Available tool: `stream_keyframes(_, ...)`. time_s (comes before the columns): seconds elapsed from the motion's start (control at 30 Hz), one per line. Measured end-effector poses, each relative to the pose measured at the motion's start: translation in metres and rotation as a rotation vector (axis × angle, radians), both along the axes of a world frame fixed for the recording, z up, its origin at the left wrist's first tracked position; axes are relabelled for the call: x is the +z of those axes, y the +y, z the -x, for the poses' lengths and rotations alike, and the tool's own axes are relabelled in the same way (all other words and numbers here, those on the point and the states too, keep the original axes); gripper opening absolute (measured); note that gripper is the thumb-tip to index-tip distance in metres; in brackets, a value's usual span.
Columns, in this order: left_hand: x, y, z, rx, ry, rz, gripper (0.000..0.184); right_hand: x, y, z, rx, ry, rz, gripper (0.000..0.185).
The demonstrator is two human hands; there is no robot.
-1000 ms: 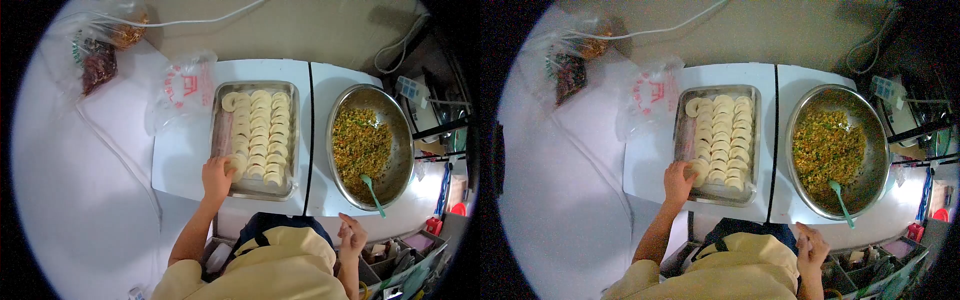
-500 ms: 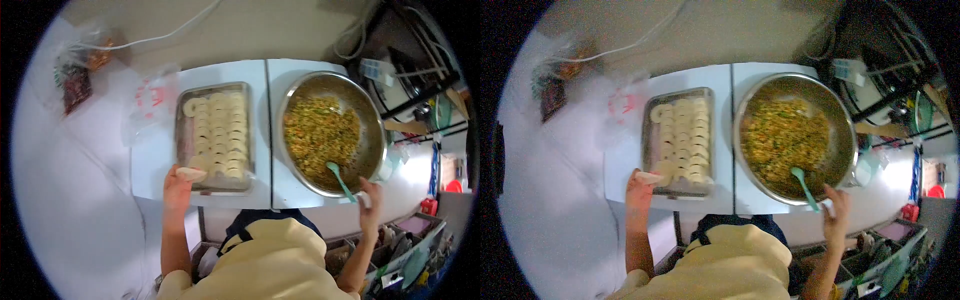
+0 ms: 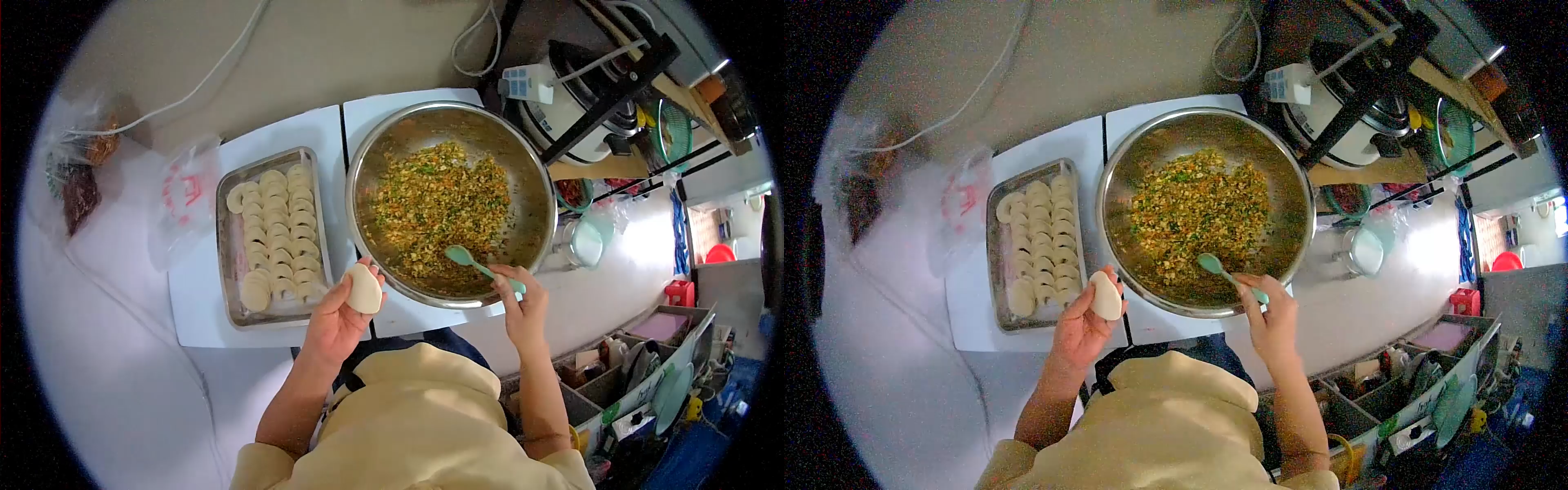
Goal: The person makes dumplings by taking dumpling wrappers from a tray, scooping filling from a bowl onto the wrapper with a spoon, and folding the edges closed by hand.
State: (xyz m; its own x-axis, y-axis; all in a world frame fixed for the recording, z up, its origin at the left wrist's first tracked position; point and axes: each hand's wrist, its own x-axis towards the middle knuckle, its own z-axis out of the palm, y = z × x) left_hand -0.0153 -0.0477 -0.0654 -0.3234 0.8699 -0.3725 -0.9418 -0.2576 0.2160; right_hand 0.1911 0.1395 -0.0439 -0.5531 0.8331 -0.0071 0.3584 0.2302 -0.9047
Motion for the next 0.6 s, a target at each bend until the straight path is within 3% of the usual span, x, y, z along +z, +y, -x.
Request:
stream_keyframes(0.23, 0.004, 0.015, -0.008, 0.033, 0.113, 0.085, 0.042, -0.010, -0.002, 0.030, 0.142, -0.062, -0.060, 0.016)
stream_keyframes(0.47, -0.007, 0.009, -0.001, 0.069, 0.135, 0.115, 0.037, -0.011, -0.002, 0.028, 0.223, -0.051, 0.145, 0.017)
stream_keyframes(0.6, -0.006, 0.007, 0.003, 0.089, 0.113, 0.097, 0.038, -0.003, -0.009, 0.028, 0.308, -0.089, 0.058, 0.018)
